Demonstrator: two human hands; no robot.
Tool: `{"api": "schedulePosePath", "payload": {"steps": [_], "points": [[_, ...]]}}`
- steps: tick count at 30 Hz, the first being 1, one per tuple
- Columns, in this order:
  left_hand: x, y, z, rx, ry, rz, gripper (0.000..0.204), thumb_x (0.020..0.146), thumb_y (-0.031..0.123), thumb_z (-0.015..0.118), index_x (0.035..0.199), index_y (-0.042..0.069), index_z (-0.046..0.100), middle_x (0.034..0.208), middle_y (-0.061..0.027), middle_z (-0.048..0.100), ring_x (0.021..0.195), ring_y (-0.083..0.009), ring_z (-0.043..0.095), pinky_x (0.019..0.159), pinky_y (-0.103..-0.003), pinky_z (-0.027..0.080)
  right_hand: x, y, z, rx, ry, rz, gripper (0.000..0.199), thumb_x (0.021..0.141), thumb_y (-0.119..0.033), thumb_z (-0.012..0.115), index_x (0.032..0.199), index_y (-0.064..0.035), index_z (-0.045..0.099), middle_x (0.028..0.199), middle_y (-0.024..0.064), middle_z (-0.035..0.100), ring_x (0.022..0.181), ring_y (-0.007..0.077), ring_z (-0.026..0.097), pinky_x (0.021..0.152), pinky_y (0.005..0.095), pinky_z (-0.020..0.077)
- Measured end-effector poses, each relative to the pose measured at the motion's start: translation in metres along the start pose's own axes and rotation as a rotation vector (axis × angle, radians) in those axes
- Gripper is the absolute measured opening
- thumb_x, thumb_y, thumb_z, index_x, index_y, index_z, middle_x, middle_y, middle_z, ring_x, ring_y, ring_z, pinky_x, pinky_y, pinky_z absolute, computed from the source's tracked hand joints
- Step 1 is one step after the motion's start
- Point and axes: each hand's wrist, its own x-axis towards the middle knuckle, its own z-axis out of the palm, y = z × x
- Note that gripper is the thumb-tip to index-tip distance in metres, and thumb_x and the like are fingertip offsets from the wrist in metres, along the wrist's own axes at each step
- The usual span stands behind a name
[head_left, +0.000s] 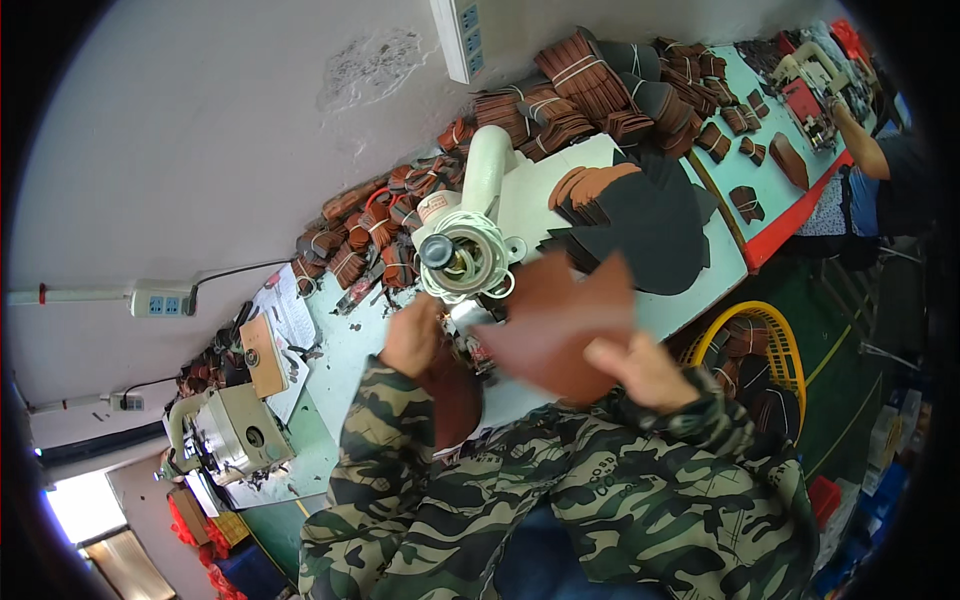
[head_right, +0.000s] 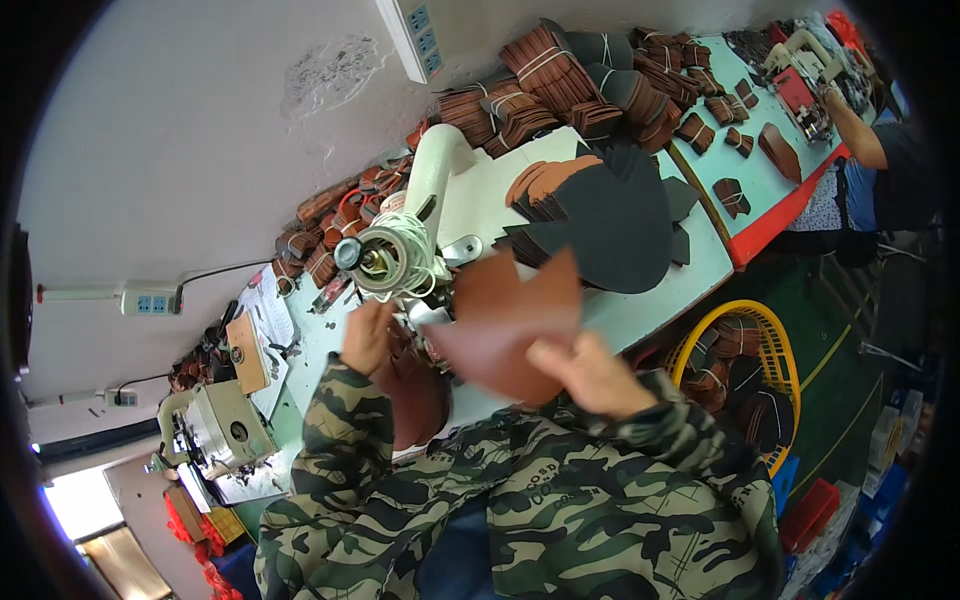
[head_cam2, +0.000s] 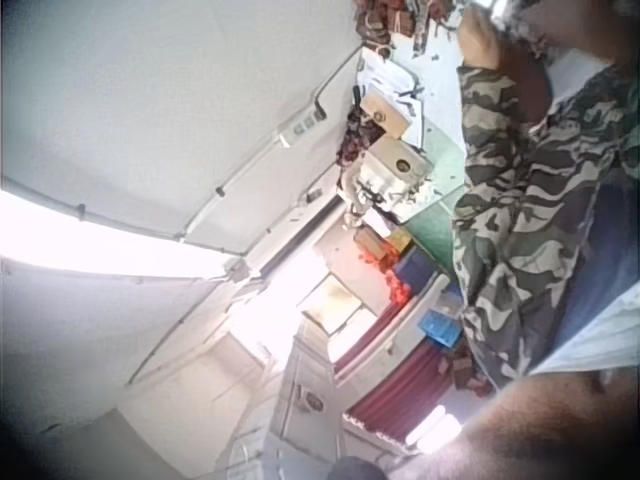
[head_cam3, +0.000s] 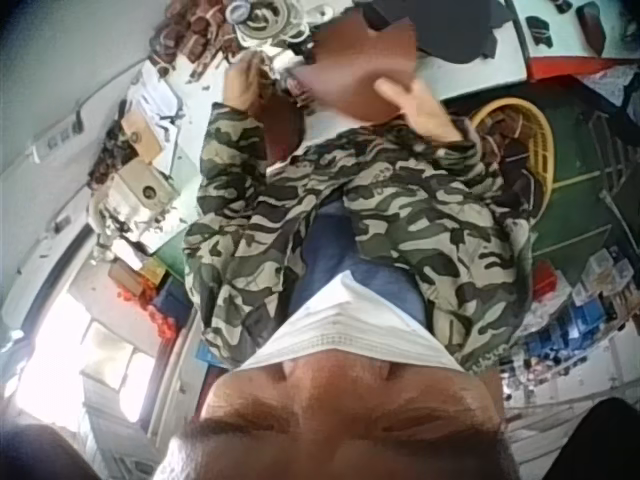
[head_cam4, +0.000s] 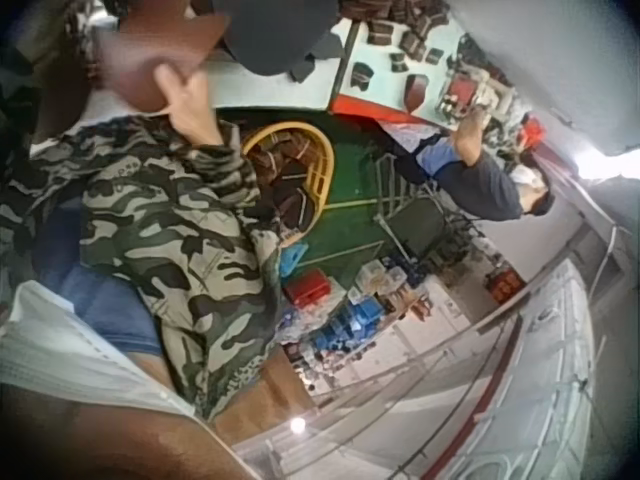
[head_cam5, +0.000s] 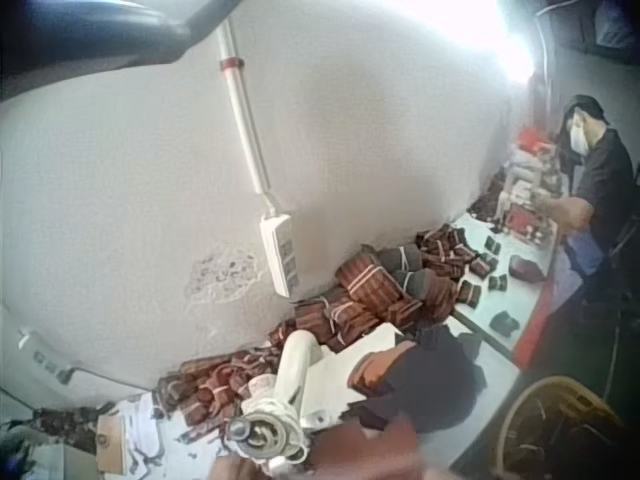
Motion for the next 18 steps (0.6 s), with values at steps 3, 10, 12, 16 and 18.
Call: {"api": "schedulePosePath", "payload": {"steps": [3, 10, 12, 16, 18], "points": [[-0.022, -0.046, -0.012, 0.745, -0.030, -0.111, 0.030, 0.083, 0.027, 0.062, 0.108, 0.011, 0.059, 0.085, -0.0159, 0.066, 0.071, -0.0338, 0.064, 0.063, -0.043, 0.051, 0.000, -0.033, -0.036, -0.068, 0.580, -0.612, 0.028, 0.089, -0.004, 0.051, 0.116, 0.0015, 0.058, 0.118, 0.0117, 0.059, 0.110, 0.0173, 0.054, 0.094, 0.0315, 0.0406], [-0.057, -0.064, 0.005, 0.729, -0.002, -0.126, 0.037, 0.079, 0.027, 0.067, 0.113, 0.015, 0.058, 0.080, -0.0127, 0.063, 0.070, -0.0340, 0.063, 0.062, -0.044, 0.050, 0.015, -0.014, -0.067, -1.270, 0.465, -0.465, 0.048, 0.070, -0.012, 0.073, 0.115, -0.0022, 0.058, 0.127, 0.0155, 0.052, 0.120, 0.0335, 0.046, 0.100, 0.0406, 0.0359], [-0.063, -0.062, 0.008, 0.712, 0.122, -0.174, 0.034, 0.080, 0.025, 0.065, 0.112, 0.015, 0.058, 0.080, -0.0125, 0.062, 0.069, -0.0336, 0.063, 0.061, -0.043, 0.051, 0.017, -0.013, -0.051, -1.156, 0.451, -0.498, 0.047, 0.071, -0.013, 0.073, 0.114, -0.0023, 0.059, 0.126, 0.0153, 0.053, 0.118, 0.0331, 0.048, 0.099, 0.0403, 0.0371], [-0.069, -0.067, 0.007, 0.687, 0.119, -0.224, 0.032, 0.081, 0.026, 0.065, 0.110, 0.014, 0.058, 0.083, -0.0115, 0.063, 0.071, -0.0343, 0.063, 0.062, -0.043, 0.050, 0.020, -0.007, -0.014, -0.768, 0.180, -0.498, 0.039, 0.076, -0.013, 0.071, 0.111, -0.0009, 0.060, 0.108, 0.0153, 0.064, 0.099, 0.0306, 0.060, 0.087, 0.0380, 0.0463], [-0.070, -0.064, 0.001, 0.647, 0.164, -0.111, 0.033, 0.080, 0.025, 0.066, 0.109, 0.014, 0.055, 0.086, -0.0110, 0.063, 0.069, -0.0341, 0.064, 0.058, -0.043, 0.051, 0.019, 0.001, -0.008, -0.720, 0.111, -0.477, 0.038, 0.076, -0.013, 0.070, 0.111, -0.0003, 0.060, 0.105, 0.0156, 0.065, 0.096, 0.0303, 0.062, 0.084, 0.0370, 0.0482]]}}
